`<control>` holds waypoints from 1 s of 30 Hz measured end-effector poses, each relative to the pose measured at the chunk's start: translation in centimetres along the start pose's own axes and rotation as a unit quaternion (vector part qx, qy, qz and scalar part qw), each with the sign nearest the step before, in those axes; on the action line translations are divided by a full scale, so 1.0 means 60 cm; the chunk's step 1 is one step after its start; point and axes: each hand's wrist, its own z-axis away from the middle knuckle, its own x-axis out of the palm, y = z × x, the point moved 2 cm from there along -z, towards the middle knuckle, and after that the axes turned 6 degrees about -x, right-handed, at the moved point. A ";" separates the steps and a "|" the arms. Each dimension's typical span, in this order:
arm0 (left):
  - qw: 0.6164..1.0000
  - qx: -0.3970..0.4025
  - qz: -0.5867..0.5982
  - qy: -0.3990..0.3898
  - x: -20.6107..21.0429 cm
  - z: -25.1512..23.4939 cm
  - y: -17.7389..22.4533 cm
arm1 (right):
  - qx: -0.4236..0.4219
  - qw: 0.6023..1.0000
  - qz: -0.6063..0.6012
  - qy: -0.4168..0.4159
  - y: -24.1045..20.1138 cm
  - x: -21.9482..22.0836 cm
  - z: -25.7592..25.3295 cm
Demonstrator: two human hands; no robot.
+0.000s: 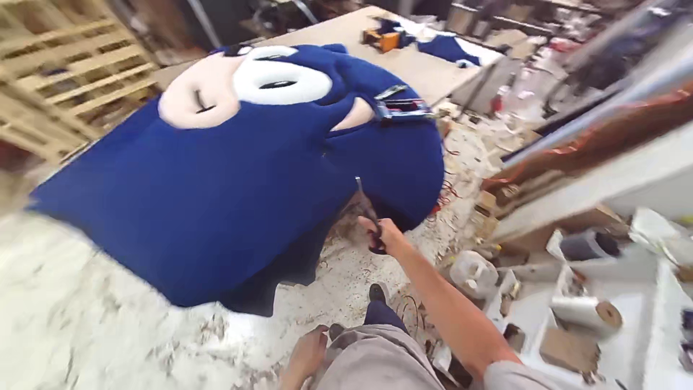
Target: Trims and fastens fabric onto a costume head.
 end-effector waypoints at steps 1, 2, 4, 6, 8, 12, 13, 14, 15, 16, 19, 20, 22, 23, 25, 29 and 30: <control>1.000 -0.015 -0.001 -0.007 -0.002 0.003 0.001 | 0.000 1.000 0.004 -0.003 -0.007 0.002 -0.003; 1.000 -0.024 0.005 -0.010 -0.007 0.004 0.005 | 0.001 1.000 0.014 -0.003 -0.016 0.003 -0.009; 0.999 -0.024 0.045 0.003 -0.020 0.005 0.012 | -0.002 0.999 0.043 -0.006 -0.027 0.003 -0.028; 0.995 -0.014 0.096 0.028 -0.024 0.005 0.016 | -0.014 0.997 0.080 -0.001 -0.021 0.000 -0.041; 0.989 -0.021 0.133 0.054 -0.020 -0.001 0.018 | -0.017 0.993 0.112 0.009 -0.015 -0.007 -0.048; 0.977 -0.046 0.197 0.072 0.007 -0.021 0.005 | -0.010 0.996 0.088 -0.005 -0.013 -0.010 -0.058; 0.976 -0.050 0.204 0.065 0.017 -0.027 0.001 | -0.006 0.998 0.067 -0.013 -0.017 -0.011 -0.064; 0.977 -0.060 0.195 0.054 0.026 -0.034 -0.002 | -0.002 0.999 0.046 -0.022 -0.023 -0.012 -0.072; 0.982 -0.074 0.170 0.039 0.034 -0.038 -0.002 | 0.002 0.999 0.030 -0.030 -0.030 -0.013 -0.078; 0.987 -0.090 0.133 0.020 0.040 -0.042 0.002 | 0.005 0.999 0.019 -0.036 -0.038 -0.014 -0.082; 0.992 -0.111 0.057 -0.033 0.037 -0.049 0.036 | 0.013 0.998 0.013 -0.058 -0.053 -0.020 -0.094; 0.992 -0.110 0.054 -0.039 0.029 -0.050 0.050 | 0.015 0.998 0.015 -0.066 -0.051 -0.021 -0.098; 0.992 -0.100 0.065 -0.028 0.007 -0.057 0.069 | 0.025 0.996 0.013 -0.085 -0.041 -0.023 -0.108; 0.992 -0.095 0.079 -0.020 0.003 -0.067 0.080 | 0.033 0.995 0.011 -0.096 -0.038 -0.027 -0.113; 0.989 -0.096 0.116 -0.003 -0.002 -0.090 0.101 | 0.058 0.992 0.010 -0.116 -0.035 -0.032 -0.124; 0.974 -0.130 0.182 0.038 0.007 -0.115 0.109 | 0.075 0.988 0.010 -0.138 -0.045 -0.029 -0.152; 0.970 -0.141 0.193 0.046 0.015 -0.112 0.104 | 0.067 0.989 0.015 -0.134 -0.050 -0.024 -0.155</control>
